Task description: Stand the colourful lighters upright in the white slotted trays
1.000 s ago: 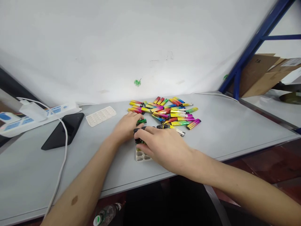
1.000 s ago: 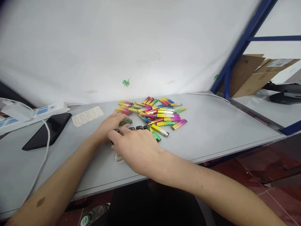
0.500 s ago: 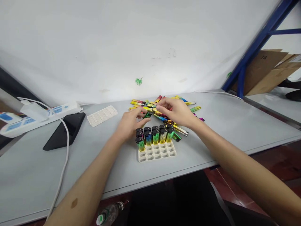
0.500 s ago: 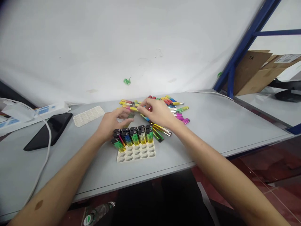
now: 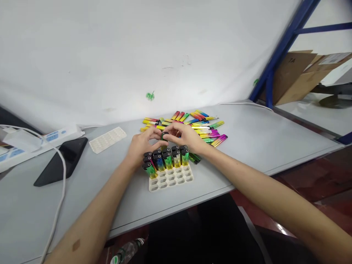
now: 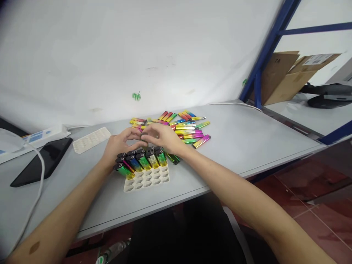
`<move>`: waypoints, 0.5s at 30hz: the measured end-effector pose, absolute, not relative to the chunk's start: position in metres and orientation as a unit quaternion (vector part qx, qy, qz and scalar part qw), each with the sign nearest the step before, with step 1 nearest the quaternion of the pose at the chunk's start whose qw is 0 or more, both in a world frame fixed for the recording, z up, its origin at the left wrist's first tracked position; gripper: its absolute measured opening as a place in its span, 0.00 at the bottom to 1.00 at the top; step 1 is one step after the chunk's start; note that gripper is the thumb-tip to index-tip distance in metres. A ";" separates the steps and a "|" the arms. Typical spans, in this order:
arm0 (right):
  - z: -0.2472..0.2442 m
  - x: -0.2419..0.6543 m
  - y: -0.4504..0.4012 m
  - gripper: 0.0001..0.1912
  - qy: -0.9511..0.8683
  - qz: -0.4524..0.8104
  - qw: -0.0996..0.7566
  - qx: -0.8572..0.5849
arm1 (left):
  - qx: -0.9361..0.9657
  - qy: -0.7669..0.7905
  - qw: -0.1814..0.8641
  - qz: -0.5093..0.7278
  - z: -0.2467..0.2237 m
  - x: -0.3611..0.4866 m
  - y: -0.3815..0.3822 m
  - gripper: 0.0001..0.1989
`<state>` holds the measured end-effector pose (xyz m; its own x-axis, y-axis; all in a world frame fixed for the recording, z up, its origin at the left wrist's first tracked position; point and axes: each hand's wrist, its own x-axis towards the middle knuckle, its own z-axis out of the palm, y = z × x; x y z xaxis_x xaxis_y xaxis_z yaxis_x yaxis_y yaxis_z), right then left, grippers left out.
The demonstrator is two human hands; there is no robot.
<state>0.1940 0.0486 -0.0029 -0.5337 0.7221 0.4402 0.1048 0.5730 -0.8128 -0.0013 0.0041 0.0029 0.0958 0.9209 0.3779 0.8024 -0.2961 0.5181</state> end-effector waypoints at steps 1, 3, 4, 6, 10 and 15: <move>-0.003 0.194 0.049 0.13 -0.770 0.392 0.425 -0.269 | 0.741 0.579 0.089 0.328 0.001 -0.003 0.006 0.14; -0.001 0.196 0.050 0.13 -0.714 0.435 0.469 -0.284 | 0.752 0.572 0.087 0.317 -0.003 -0.007 0.009 0.15; 0.001 0.198 0.051 0.14 -0.679 0.459 0.492 -0.294 | 0.754 0.576 0.085 0.303 -0.005 -0.010 0.011 0.15; 0.006 0.203 0.055 0.16 -0.605 0.496 0.533 -0.322 | 0.750 0.601 0.071 0.266 -0.009 -0.016 0.015 0.15; 0.015 0.214 0.063 0.21 -0.477 0.571 0.561 -0.363 | 0.749 0.624 0.040 0.217 -0.014 -0.025 0.019 0.16; 0.019 0.221 0.062 0.26 -0.432 0.662 0.506 -0.346 | 0.776 0.600 0.037 0.193 -0.021 -0.028 0.021 0.16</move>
<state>0.2209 0.0620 0.0190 -0.2495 0.9682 -0.0206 -0.3709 -0.1152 -0.9215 -0.0281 0.0214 -0.0205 0.2056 0.9449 0.2548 0.9161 -0.2774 0.2895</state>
